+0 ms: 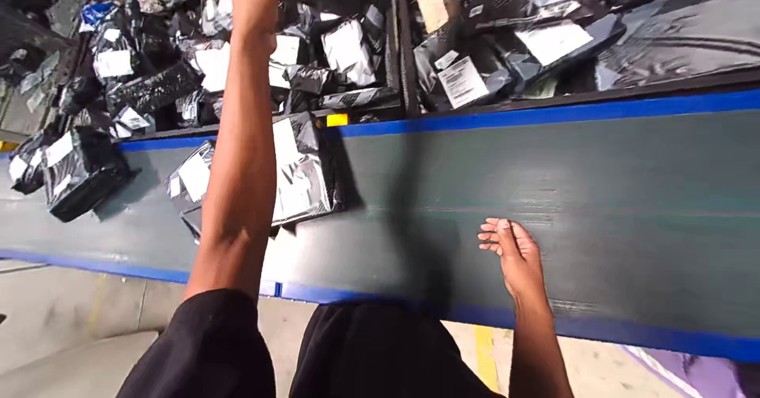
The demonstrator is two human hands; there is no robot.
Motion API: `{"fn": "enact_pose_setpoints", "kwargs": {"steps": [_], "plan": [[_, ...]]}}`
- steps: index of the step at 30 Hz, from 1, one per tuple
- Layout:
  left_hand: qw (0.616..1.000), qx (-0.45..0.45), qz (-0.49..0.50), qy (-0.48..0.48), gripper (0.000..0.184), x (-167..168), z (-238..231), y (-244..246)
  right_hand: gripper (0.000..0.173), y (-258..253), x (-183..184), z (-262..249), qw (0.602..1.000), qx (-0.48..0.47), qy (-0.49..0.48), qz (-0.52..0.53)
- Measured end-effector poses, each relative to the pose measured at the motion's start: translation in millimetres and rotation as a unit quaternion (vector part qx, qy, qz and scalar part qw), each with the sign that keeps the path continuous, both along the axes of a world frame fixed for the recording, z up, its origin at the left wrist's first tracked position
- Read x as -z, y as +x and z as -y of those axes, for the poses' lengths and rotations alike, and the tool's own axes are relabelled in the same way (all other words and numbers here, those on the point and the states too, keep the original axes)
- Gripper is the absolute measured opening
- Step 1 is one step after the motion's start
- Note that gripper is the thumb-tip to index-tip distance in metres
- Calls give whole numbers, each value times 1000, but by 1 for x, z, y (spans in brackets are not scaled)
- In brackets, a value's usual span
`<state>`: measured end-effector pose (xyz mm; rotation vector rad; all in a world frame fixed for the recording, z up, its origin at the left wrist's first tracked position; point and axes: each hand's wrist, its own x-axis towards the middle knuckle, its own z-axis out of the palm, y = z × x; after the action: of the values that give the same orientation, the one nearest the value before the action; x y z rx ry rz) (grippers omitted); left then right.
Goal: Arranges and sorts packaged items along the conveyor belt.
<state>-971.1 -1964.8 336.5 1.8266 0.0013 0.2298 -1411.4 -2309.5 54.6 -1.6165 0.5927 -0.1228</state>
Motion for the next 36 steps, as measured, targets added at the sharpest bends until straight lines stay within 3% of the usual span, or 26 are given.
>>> {"fn": "enact_pose_setpoints", "kwargs": {"steps": [1, 3, 5, 9, 11, 14, 18, 20, 23, 25, 27, 29, 30, 32, 34, 36], "plan": [[996, 11, -80, 23, 64, 22, -24, -5, 39, 5, -3, -8, 1000, -9, -5, 4], [994, 4, -104, 35, 91, 57, -77, -37, 38, 17, -4, -32, 999, -40, -7, 19], [995, -26, -80, 61, 90, 100, -135, -89, 37, 22, -1, -66, 997, -72, -1, 21], [984, -82, -137, 78, 78, 201, -245, -187, 38, 57, -7, -157, 988, -155, 2, -4], [983, -72, -156, 68, 78, 248, -267, -225, 42, 85, -5, -209, 982, -190, 7, -10], [993, -33, -91, 68, 83, 300, -272, -261, 60, 128, 18, -280, 974, -223, -42, -23], [994, -50, -55, 84, 90, 310, -261, -281, 86, 135, 34, -346, 970, -195, -110, -98], [995, -35, -58, 68, 95, 307, -252, -291, 86, 119, 31, -350, 976, -154, -112, -106], [984, -18, -120, -132, 91, 283, -245, -333, 72, 72, 7, -338, 988, -135, -50, -49], [944, -44, -179, -275, 78, 269, -245, -371, 52, 35, -17, -321, 990, -142, 24, 4], [903, -38, -278, -327, 70, 274, -240, -408, 48, -10, -14, -298, 986, -146, 76, 12], [887, 1, -342, -311, 84, 277, -228, -440, 70, -50, 3, -294, 987, -140, 81, -15], [899, 29, -338, -278, 93, 273, -223, -451, 85, -65, 8, -298, 989, -127, 63, -29], [931, 60, -298, -202, 104, 260, -210, -455, 98, -71, 14, -300, 995, -93, 41, -17], [960, 74, -238, -131, 105, 237, -205, -438, 99, -50, 9, -303, 994, -72, 78, 9], [982, 104, -135, -83, 104, 203, -206, -389, 98, 15, -16, -304, 988, -87, 101, 72]]}}
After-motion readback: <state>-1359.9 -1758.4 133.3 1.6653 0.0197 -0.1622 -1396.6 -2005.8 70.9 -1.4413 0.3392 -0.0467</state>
